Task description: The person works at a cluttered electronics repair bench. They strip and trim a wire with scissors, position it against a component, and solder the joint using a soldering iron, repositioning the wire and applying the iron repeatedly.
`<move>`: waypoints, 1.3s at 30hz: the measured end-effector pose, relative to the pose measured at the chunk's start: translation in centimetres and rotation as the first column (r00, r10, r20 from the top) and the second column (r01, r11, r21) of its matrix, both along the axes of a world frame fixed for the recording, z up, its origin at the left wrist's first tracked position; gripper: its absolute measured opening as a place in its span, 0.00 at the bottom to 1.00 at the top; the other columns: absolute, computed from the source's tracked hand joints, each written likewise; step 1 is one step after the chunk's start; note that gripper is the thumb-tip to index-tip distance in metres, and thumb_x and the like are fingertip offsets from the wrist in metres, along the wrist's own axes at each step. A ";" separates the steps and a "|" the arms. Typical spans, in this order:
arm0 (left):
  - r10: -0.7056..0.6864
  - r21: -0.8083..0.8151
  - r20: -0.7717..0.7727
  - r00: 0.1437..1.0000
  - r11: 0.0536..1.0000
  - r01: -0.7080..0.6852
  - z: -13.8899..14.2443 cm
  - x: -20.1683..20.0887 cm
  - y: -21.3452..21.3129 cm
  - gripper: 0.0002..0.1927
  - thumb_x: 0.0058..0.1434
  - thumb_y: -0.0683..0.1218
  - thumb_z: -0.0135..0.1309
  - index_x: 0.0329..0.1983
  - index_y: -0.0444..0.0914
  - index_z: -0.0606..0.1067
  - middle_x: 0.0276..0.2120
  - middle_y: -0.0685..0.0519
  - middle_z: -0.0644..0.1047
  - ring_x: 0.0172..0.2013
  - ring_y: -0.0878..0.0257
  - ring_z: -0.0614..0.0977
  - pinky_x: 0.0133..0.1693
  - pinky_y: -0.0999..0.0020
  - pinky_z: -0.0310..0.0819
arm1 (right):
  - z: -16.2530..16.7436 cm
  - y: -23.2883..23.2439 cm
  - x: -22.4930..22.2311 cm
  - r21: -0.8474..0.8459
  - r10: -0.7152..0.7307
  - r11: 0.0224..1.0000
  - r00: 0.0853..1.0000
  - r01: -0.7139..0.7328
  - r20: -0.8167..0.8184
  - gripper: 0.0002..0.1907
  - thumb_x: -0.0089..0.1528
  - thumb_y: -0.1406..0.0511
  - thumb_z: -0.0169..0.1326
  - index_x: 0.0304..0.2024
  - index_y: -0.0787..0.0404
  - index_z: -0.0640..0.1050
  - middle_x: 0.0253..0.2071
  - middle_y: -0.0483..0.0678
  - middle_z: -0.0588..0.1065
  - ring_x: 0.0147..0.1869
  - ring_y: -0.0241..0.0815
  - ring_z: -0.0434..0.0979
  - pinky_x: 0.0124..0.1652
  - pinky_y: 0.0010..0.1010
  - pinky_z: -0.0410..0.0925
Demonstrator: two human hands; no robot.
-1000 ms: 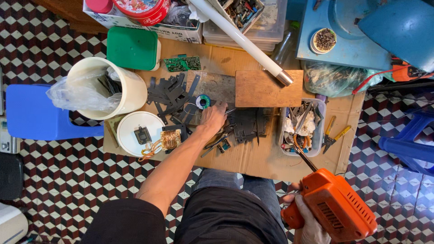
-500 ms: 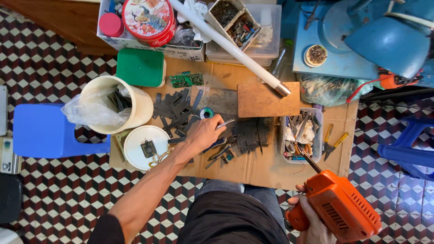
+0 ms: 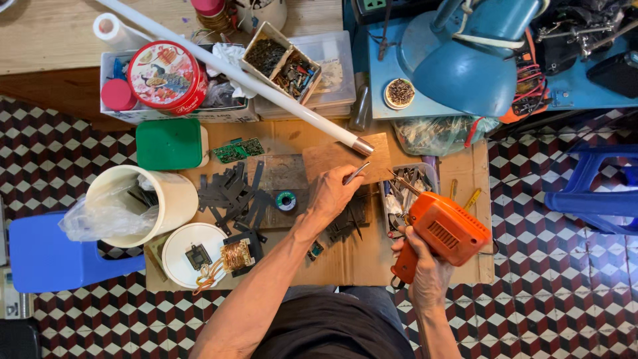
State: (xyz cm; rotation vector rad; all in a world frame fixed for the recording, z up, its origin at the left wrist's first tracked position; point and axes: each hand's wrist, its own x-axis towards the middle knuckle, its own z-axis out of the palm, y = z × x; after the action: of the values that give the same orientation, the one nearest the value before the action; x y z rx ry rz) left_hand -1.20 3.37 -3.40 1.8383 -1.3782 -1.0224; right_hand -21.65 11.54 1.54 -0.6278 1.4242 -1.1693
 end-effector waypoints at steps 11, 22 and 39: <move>0.054 0.081 -0.141 0.988 0.996 -0.043 -1.5 0.0 0.3 0.12 0.62 0.51 0.60 0.42 0.38 0.82 0.21 0.53 0.76 0.23 0.69 0.74 0.27 0.69 0.68 | -2.2 -2.5 -1.1 0.168 0.058 0.983 0.995 -0.070 0.078 0.10 0.61 0.66 0.59 0.42 0.66 0.78 0.31 0.51 0.78 0.28 0.39 0.79 0.28 0.29 0.73; 0.094 0.139 -0.219 0.971 0.988 -0.064 -2.3 -0.1 0.6 0.12 0.64 0.50 0.60 0.41 0.37 0.83 0.18 0.58 0.70 0.19 0.73 0.66 0.21 0.71 0.56 | -2.9 -3.2 -0.7 0.203 0.075 0.975 0.992 -0.095 0.104 0.11 0.60 0.66 0.60 0.43 0.67 0.77 0.30 0.51 0.78 0.27 0.40 0.78 0.28 0.29 0.73; 0.073 0.148 -0.226 0.971 0.988 -0.040 -2.1 -0.1 0.5 0.12 0.64 0.51 0.59 0.42 0.38 0.83 0.19 0.62 0.70 0.20 0.74 0.66 0.22 0.73 0.55 | -3.1 -3.4 -0.8 0.185 0.094 0.976 0.986 -0.118 0.135 0.11 0.61 0.66 0.59 0.44 0.66 0.77 0.31 0.51 0.78 0.27 0.39 0.79 0.27 0.28 0.73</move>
State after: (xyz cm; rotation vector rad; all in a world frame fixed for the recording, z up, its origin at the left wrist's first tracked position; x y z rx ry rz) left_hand -1.26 3.86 -5.50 1.7823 -1.1344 -1.2885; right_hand -22.46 8.13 -1.59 -0.4800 1.3601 -0.9565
